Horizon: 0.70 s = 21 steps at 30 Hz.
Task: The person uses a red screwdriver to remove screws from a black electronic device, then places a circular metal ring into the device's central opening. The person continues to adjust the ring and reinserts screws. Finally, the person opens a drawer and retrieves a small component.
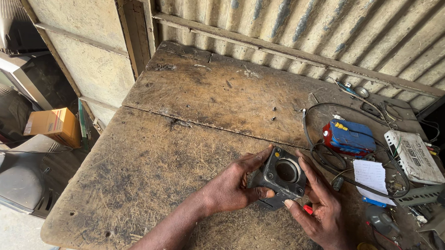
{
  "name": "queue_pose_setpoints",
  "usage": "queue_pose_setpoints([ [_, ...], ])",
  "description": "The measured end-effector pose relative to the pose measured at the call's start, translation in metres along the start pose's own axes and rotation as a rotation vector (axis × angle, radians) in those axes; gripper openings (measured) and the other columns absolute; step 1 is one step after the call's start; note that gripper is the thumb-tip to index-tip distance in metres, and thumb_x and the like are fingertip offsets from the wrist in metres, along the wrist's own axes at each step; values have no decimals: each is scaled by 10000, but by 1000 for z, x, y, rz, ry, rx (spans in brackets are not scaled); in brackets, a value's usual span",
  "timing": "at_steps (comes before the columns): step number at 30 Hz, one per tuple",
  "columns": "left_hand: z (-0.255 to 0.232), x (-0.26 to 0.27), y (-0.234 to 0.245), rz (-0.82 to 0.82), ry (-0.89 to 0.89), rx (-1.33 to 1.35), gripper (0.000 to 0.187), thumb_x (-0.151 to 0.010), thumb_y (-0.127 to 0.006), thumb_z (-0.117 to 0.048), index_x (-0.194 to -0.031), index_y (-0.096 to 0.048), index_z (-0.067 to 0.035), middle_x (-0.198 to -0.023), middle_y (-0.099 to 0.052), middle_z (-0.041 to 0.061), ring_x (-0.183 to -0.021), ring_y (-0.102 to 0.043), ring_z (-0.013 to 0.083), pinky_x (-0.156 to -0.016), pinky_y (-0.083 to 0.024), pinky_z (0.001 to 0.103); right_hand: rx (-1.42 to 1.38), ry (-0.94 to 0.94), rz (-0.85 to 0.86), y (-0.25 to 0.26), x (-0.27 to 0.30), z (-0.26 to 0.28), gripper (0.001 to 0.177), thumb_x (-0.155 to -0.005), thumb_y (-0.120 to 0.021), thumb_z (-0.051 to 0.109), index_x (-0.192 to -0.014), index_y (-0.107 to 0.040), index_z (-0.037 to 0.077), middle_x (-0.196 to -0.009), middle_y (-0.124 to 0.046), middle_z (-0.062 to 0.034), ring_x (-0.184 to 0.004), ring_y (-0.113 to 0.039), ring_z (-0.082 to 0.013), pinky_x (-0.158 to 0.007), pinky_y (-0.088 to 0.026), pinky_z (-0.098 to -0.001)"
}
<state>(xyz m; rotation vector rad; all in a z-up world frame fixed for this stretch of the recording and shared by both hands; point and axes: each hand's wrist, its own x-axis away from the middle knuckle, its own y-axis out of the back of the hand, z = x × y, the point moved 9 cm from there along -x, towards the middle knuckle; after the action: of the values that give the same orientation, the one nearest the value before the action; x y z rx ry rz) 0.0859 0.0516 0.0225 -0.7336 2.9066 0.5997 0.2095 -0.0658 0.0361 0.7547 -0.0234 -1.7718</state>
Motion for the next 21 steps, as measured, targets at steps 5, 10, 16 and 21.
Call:
queue_pose_setpoints([
  [5, -12, 3, 1, -29, -128, -60, 951, -849, -817, -182, -1608, -266, -28, -1531, -495, 231, -1446, -471, 357, -1192, -400, 479, 63, -37, -35, -1, -1, -2, 803, -833, -718, 35, -1541, -348, -47, -1625, -354, -251, -1487, -418, -368, -1113, -516, -483],
  [10, -16, 6, 1, -23, -63, -19, 1010, -846, -777, -238, -1644, -175, -94, -1585, -431, 217, -1489, -402, 340, -1211, -362, 473, 104, -5, -45, -2, -1, 0, 788, -824, -710, 30, -1531, -371, -54, -1611, -367, -251, -1491, -412, -375, -1124, -507, -480],
  [16, -34, 11, 3, -41, -224, -101, 884, -897, -755, -331, -1651, -318, -189, -1671, -328, 274, -1549, -327, 413, -1210, -361, 544, 245, 103, -66, -2, -1, 10, 774, -856, -695, 112, -1538, -374, -61, -1600, -387, -270, -1495, -420, -389, -1145, -484, -479],
  [21, -25, 7, 0, -39, -147, -28, 740, -963, -600, -480, -1606, -374, -194, -1679, -288, 276, -1516, -336, 437, -1133, -429, 553, 176, 171, -54, -2, -1, 17, 713, -981, -574, 292, -1553, -346, -66, -1614, -365, -274, -1496, -425, -379, -1146, -499, -445],
])
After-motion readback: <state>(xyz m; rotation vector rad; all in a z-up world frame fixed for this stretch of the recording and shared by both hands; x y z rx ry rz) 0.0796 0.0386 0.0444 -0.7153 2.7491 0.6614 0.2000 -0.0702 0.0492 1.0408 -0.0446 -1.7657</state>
